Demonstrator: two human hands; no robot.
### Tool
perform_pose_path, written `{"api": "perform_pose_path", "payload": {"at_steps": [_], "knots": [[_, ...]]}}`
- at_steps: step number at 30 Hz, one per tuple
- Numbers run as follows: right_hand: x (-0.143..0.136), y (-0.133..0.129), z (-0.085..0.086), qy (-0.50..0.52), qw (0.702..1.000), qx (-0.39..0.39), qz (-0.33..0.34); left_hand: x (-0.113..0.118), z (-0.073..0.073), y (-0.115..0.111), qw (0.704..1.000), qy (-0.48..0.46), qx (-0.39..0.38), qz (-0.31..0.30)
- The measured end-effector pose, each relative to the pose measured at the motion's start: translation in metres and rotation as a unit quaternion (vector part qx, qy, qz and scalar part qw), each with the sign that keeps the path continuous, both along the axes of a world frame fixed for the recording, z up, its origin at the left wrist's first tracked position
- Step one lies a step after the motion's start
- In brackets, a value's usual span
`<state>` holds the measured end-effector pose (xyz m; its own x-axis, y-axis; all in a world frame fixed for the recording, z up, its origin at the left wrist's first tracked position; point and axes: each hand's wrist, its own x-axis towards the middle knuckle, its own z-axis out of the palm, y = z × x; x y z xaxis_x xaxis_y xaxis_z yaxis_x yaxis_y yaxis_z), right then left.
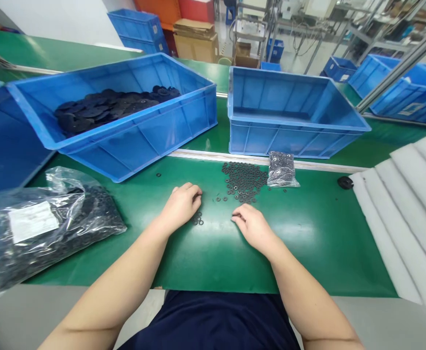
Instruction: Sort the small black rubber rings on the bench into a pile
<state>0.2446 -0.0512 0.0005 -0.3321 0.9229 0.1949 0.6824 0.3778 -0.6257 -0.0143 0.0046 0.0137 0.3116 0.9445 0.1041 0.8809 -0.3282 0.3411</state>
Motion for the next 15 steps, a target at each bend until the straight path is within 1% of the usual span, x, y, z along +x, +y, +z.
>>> {"api": "perform_pose_path", "payload": {"at_steps": [2,6,8,10,12,14,15], "knots": [[-0.008,0.006,-0.004,-0.010,0.999,0.015,0.032,0.000,-0.002,0.001,1.000,-0.013,0.005,-0.001],[-0.011,0.024,-0.009,-0.012,0.996,0.089,0.013,-0.001,-0.004,0.001,1.000,-0.027,0.009,-0.003],[-0.016,0.022,-0.008,-0.021,0.993,0.116,0.012,-0.001,-0.005,0.001,0.999,-0.037,0.014,0.001],[-0.027,0.014,-0.007,-0.034,0.992,0.116,0.045,-0.001,-0.005,0.001,0.998,-0.050,0.024,0.012],[-0.040,0.005,-0.008,-0.037,0.989,0.101,0.101,-0.001,-0.004,0.001,0.997,-0.067,0.032,0.019],[-0.048,0.004,-0.012,-0.031,0.986,0.089,0.136,0.000,-0.004,0.000,0.995,-0.089,0.032,0.009],[-0.049,0.006,-0.014,-0.025,0.986,0.087,0.138,0.001,-0.004,-0.001,0.995,-0.100,0.029,-0.004]]}}
